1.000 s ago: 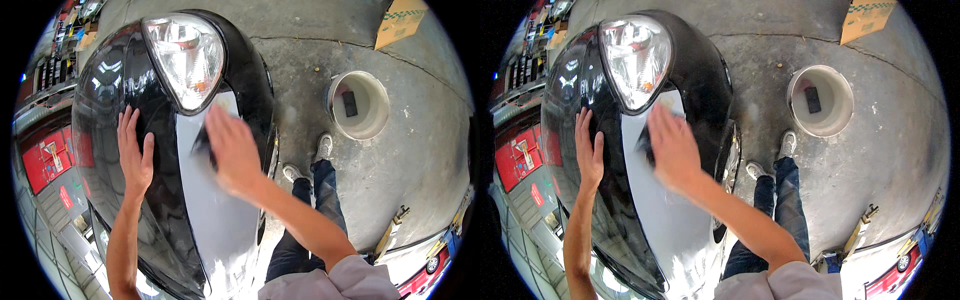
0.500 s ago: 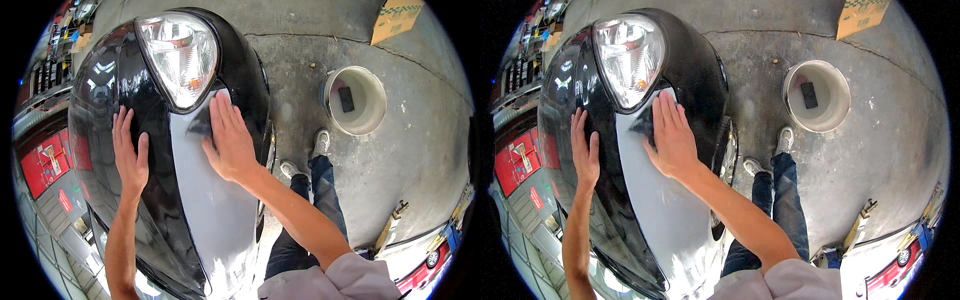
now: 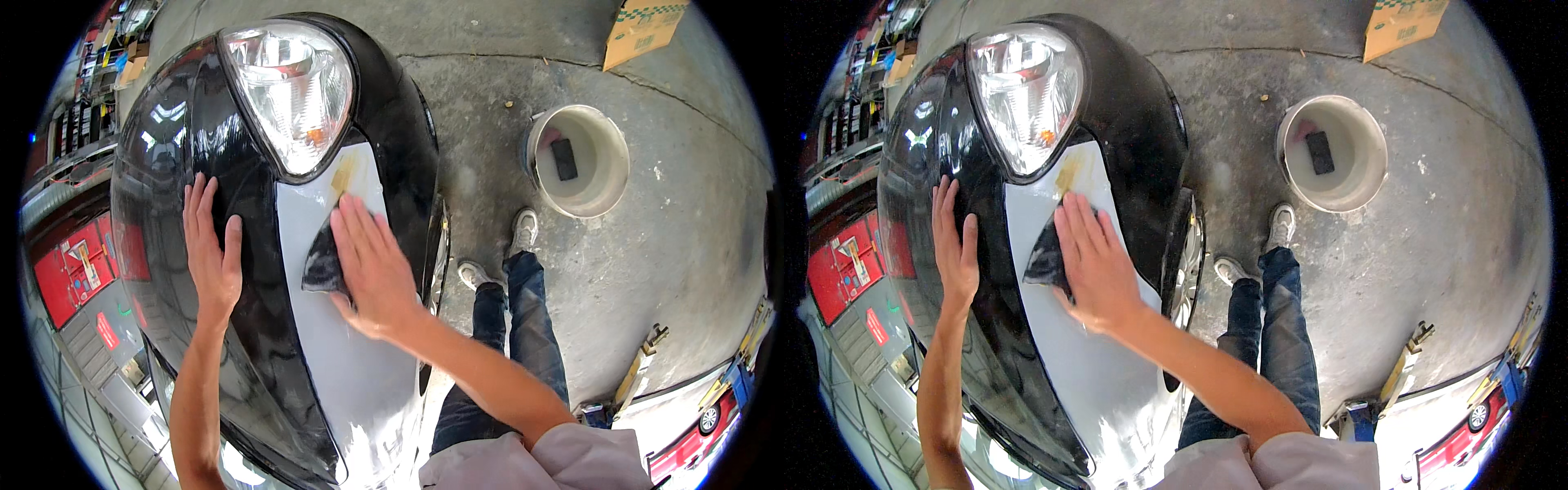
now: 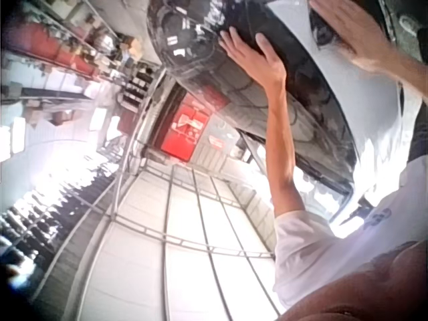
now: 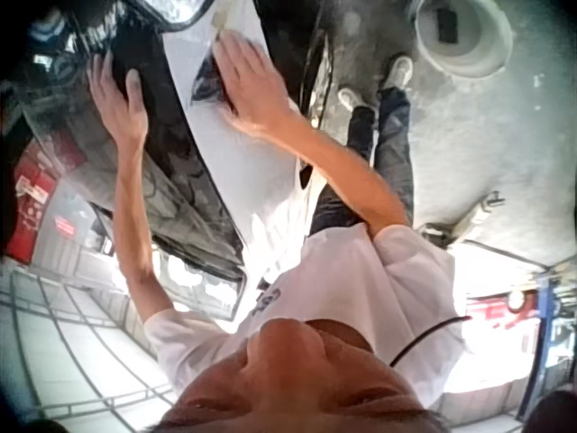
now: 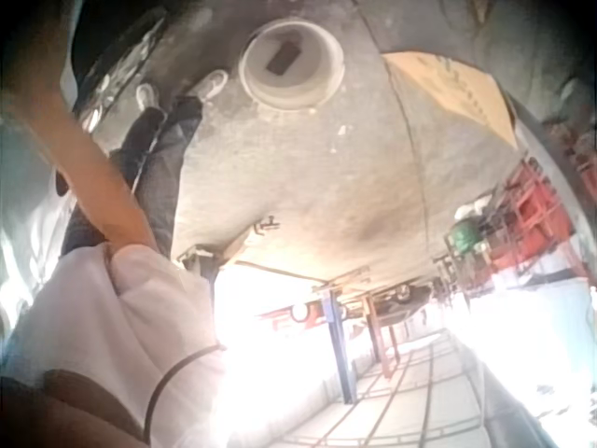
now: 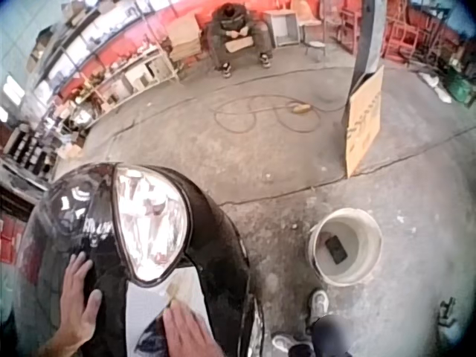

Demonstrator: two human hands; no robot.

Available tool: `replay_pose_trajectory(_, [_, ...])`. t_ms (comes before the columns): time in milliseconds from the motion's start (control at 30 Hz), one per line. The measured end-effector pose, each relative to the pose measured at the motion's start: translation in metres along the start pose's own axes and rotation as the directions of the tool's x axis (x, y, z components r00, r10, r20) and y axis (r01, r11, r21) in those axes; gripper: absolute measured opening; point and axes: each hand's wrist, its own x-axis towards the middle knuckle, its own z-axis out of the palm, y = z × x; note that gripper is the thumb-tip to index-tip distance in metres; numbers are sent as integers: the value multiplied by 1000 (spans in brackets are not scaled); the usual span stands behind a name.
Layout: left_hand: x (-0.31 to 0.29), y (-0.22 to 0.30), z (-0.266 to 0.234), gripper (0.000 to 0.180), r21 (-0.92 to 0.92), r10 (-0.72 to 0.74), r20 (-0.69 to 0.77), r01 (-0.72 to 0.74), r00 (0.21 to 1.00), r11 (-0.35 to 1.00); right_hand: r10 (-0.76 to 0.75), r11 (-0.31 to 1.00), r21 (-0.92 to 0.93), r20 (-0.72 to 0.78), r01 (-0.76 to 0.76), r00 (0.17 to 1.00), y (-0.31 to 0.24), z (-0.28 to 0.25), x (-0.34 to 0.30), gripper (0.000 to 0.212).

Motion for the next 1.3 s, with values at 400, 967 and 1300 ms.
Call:
replay_pose_trajectory(400, [3, 0, 3, 55, -2, -1, -2, 1, 1000, 1000, -37, 991, -133, -112, 22, 993, 28, -4, 45, 94])
replay_pose_trajectory(967, [2, 0, 2, 55, 0, 7, -6, -7, 1000, 1000, 1, 990, -142, -131, -20, 991, 20, 2, 53, 99])
replay_pose_trajectory(1300, [3, 0, 4, 55, -9, 10, -21, -10, 1000, 1000, 0, 996, -89, -48, -5, 999, 10, -2, 28, 98])
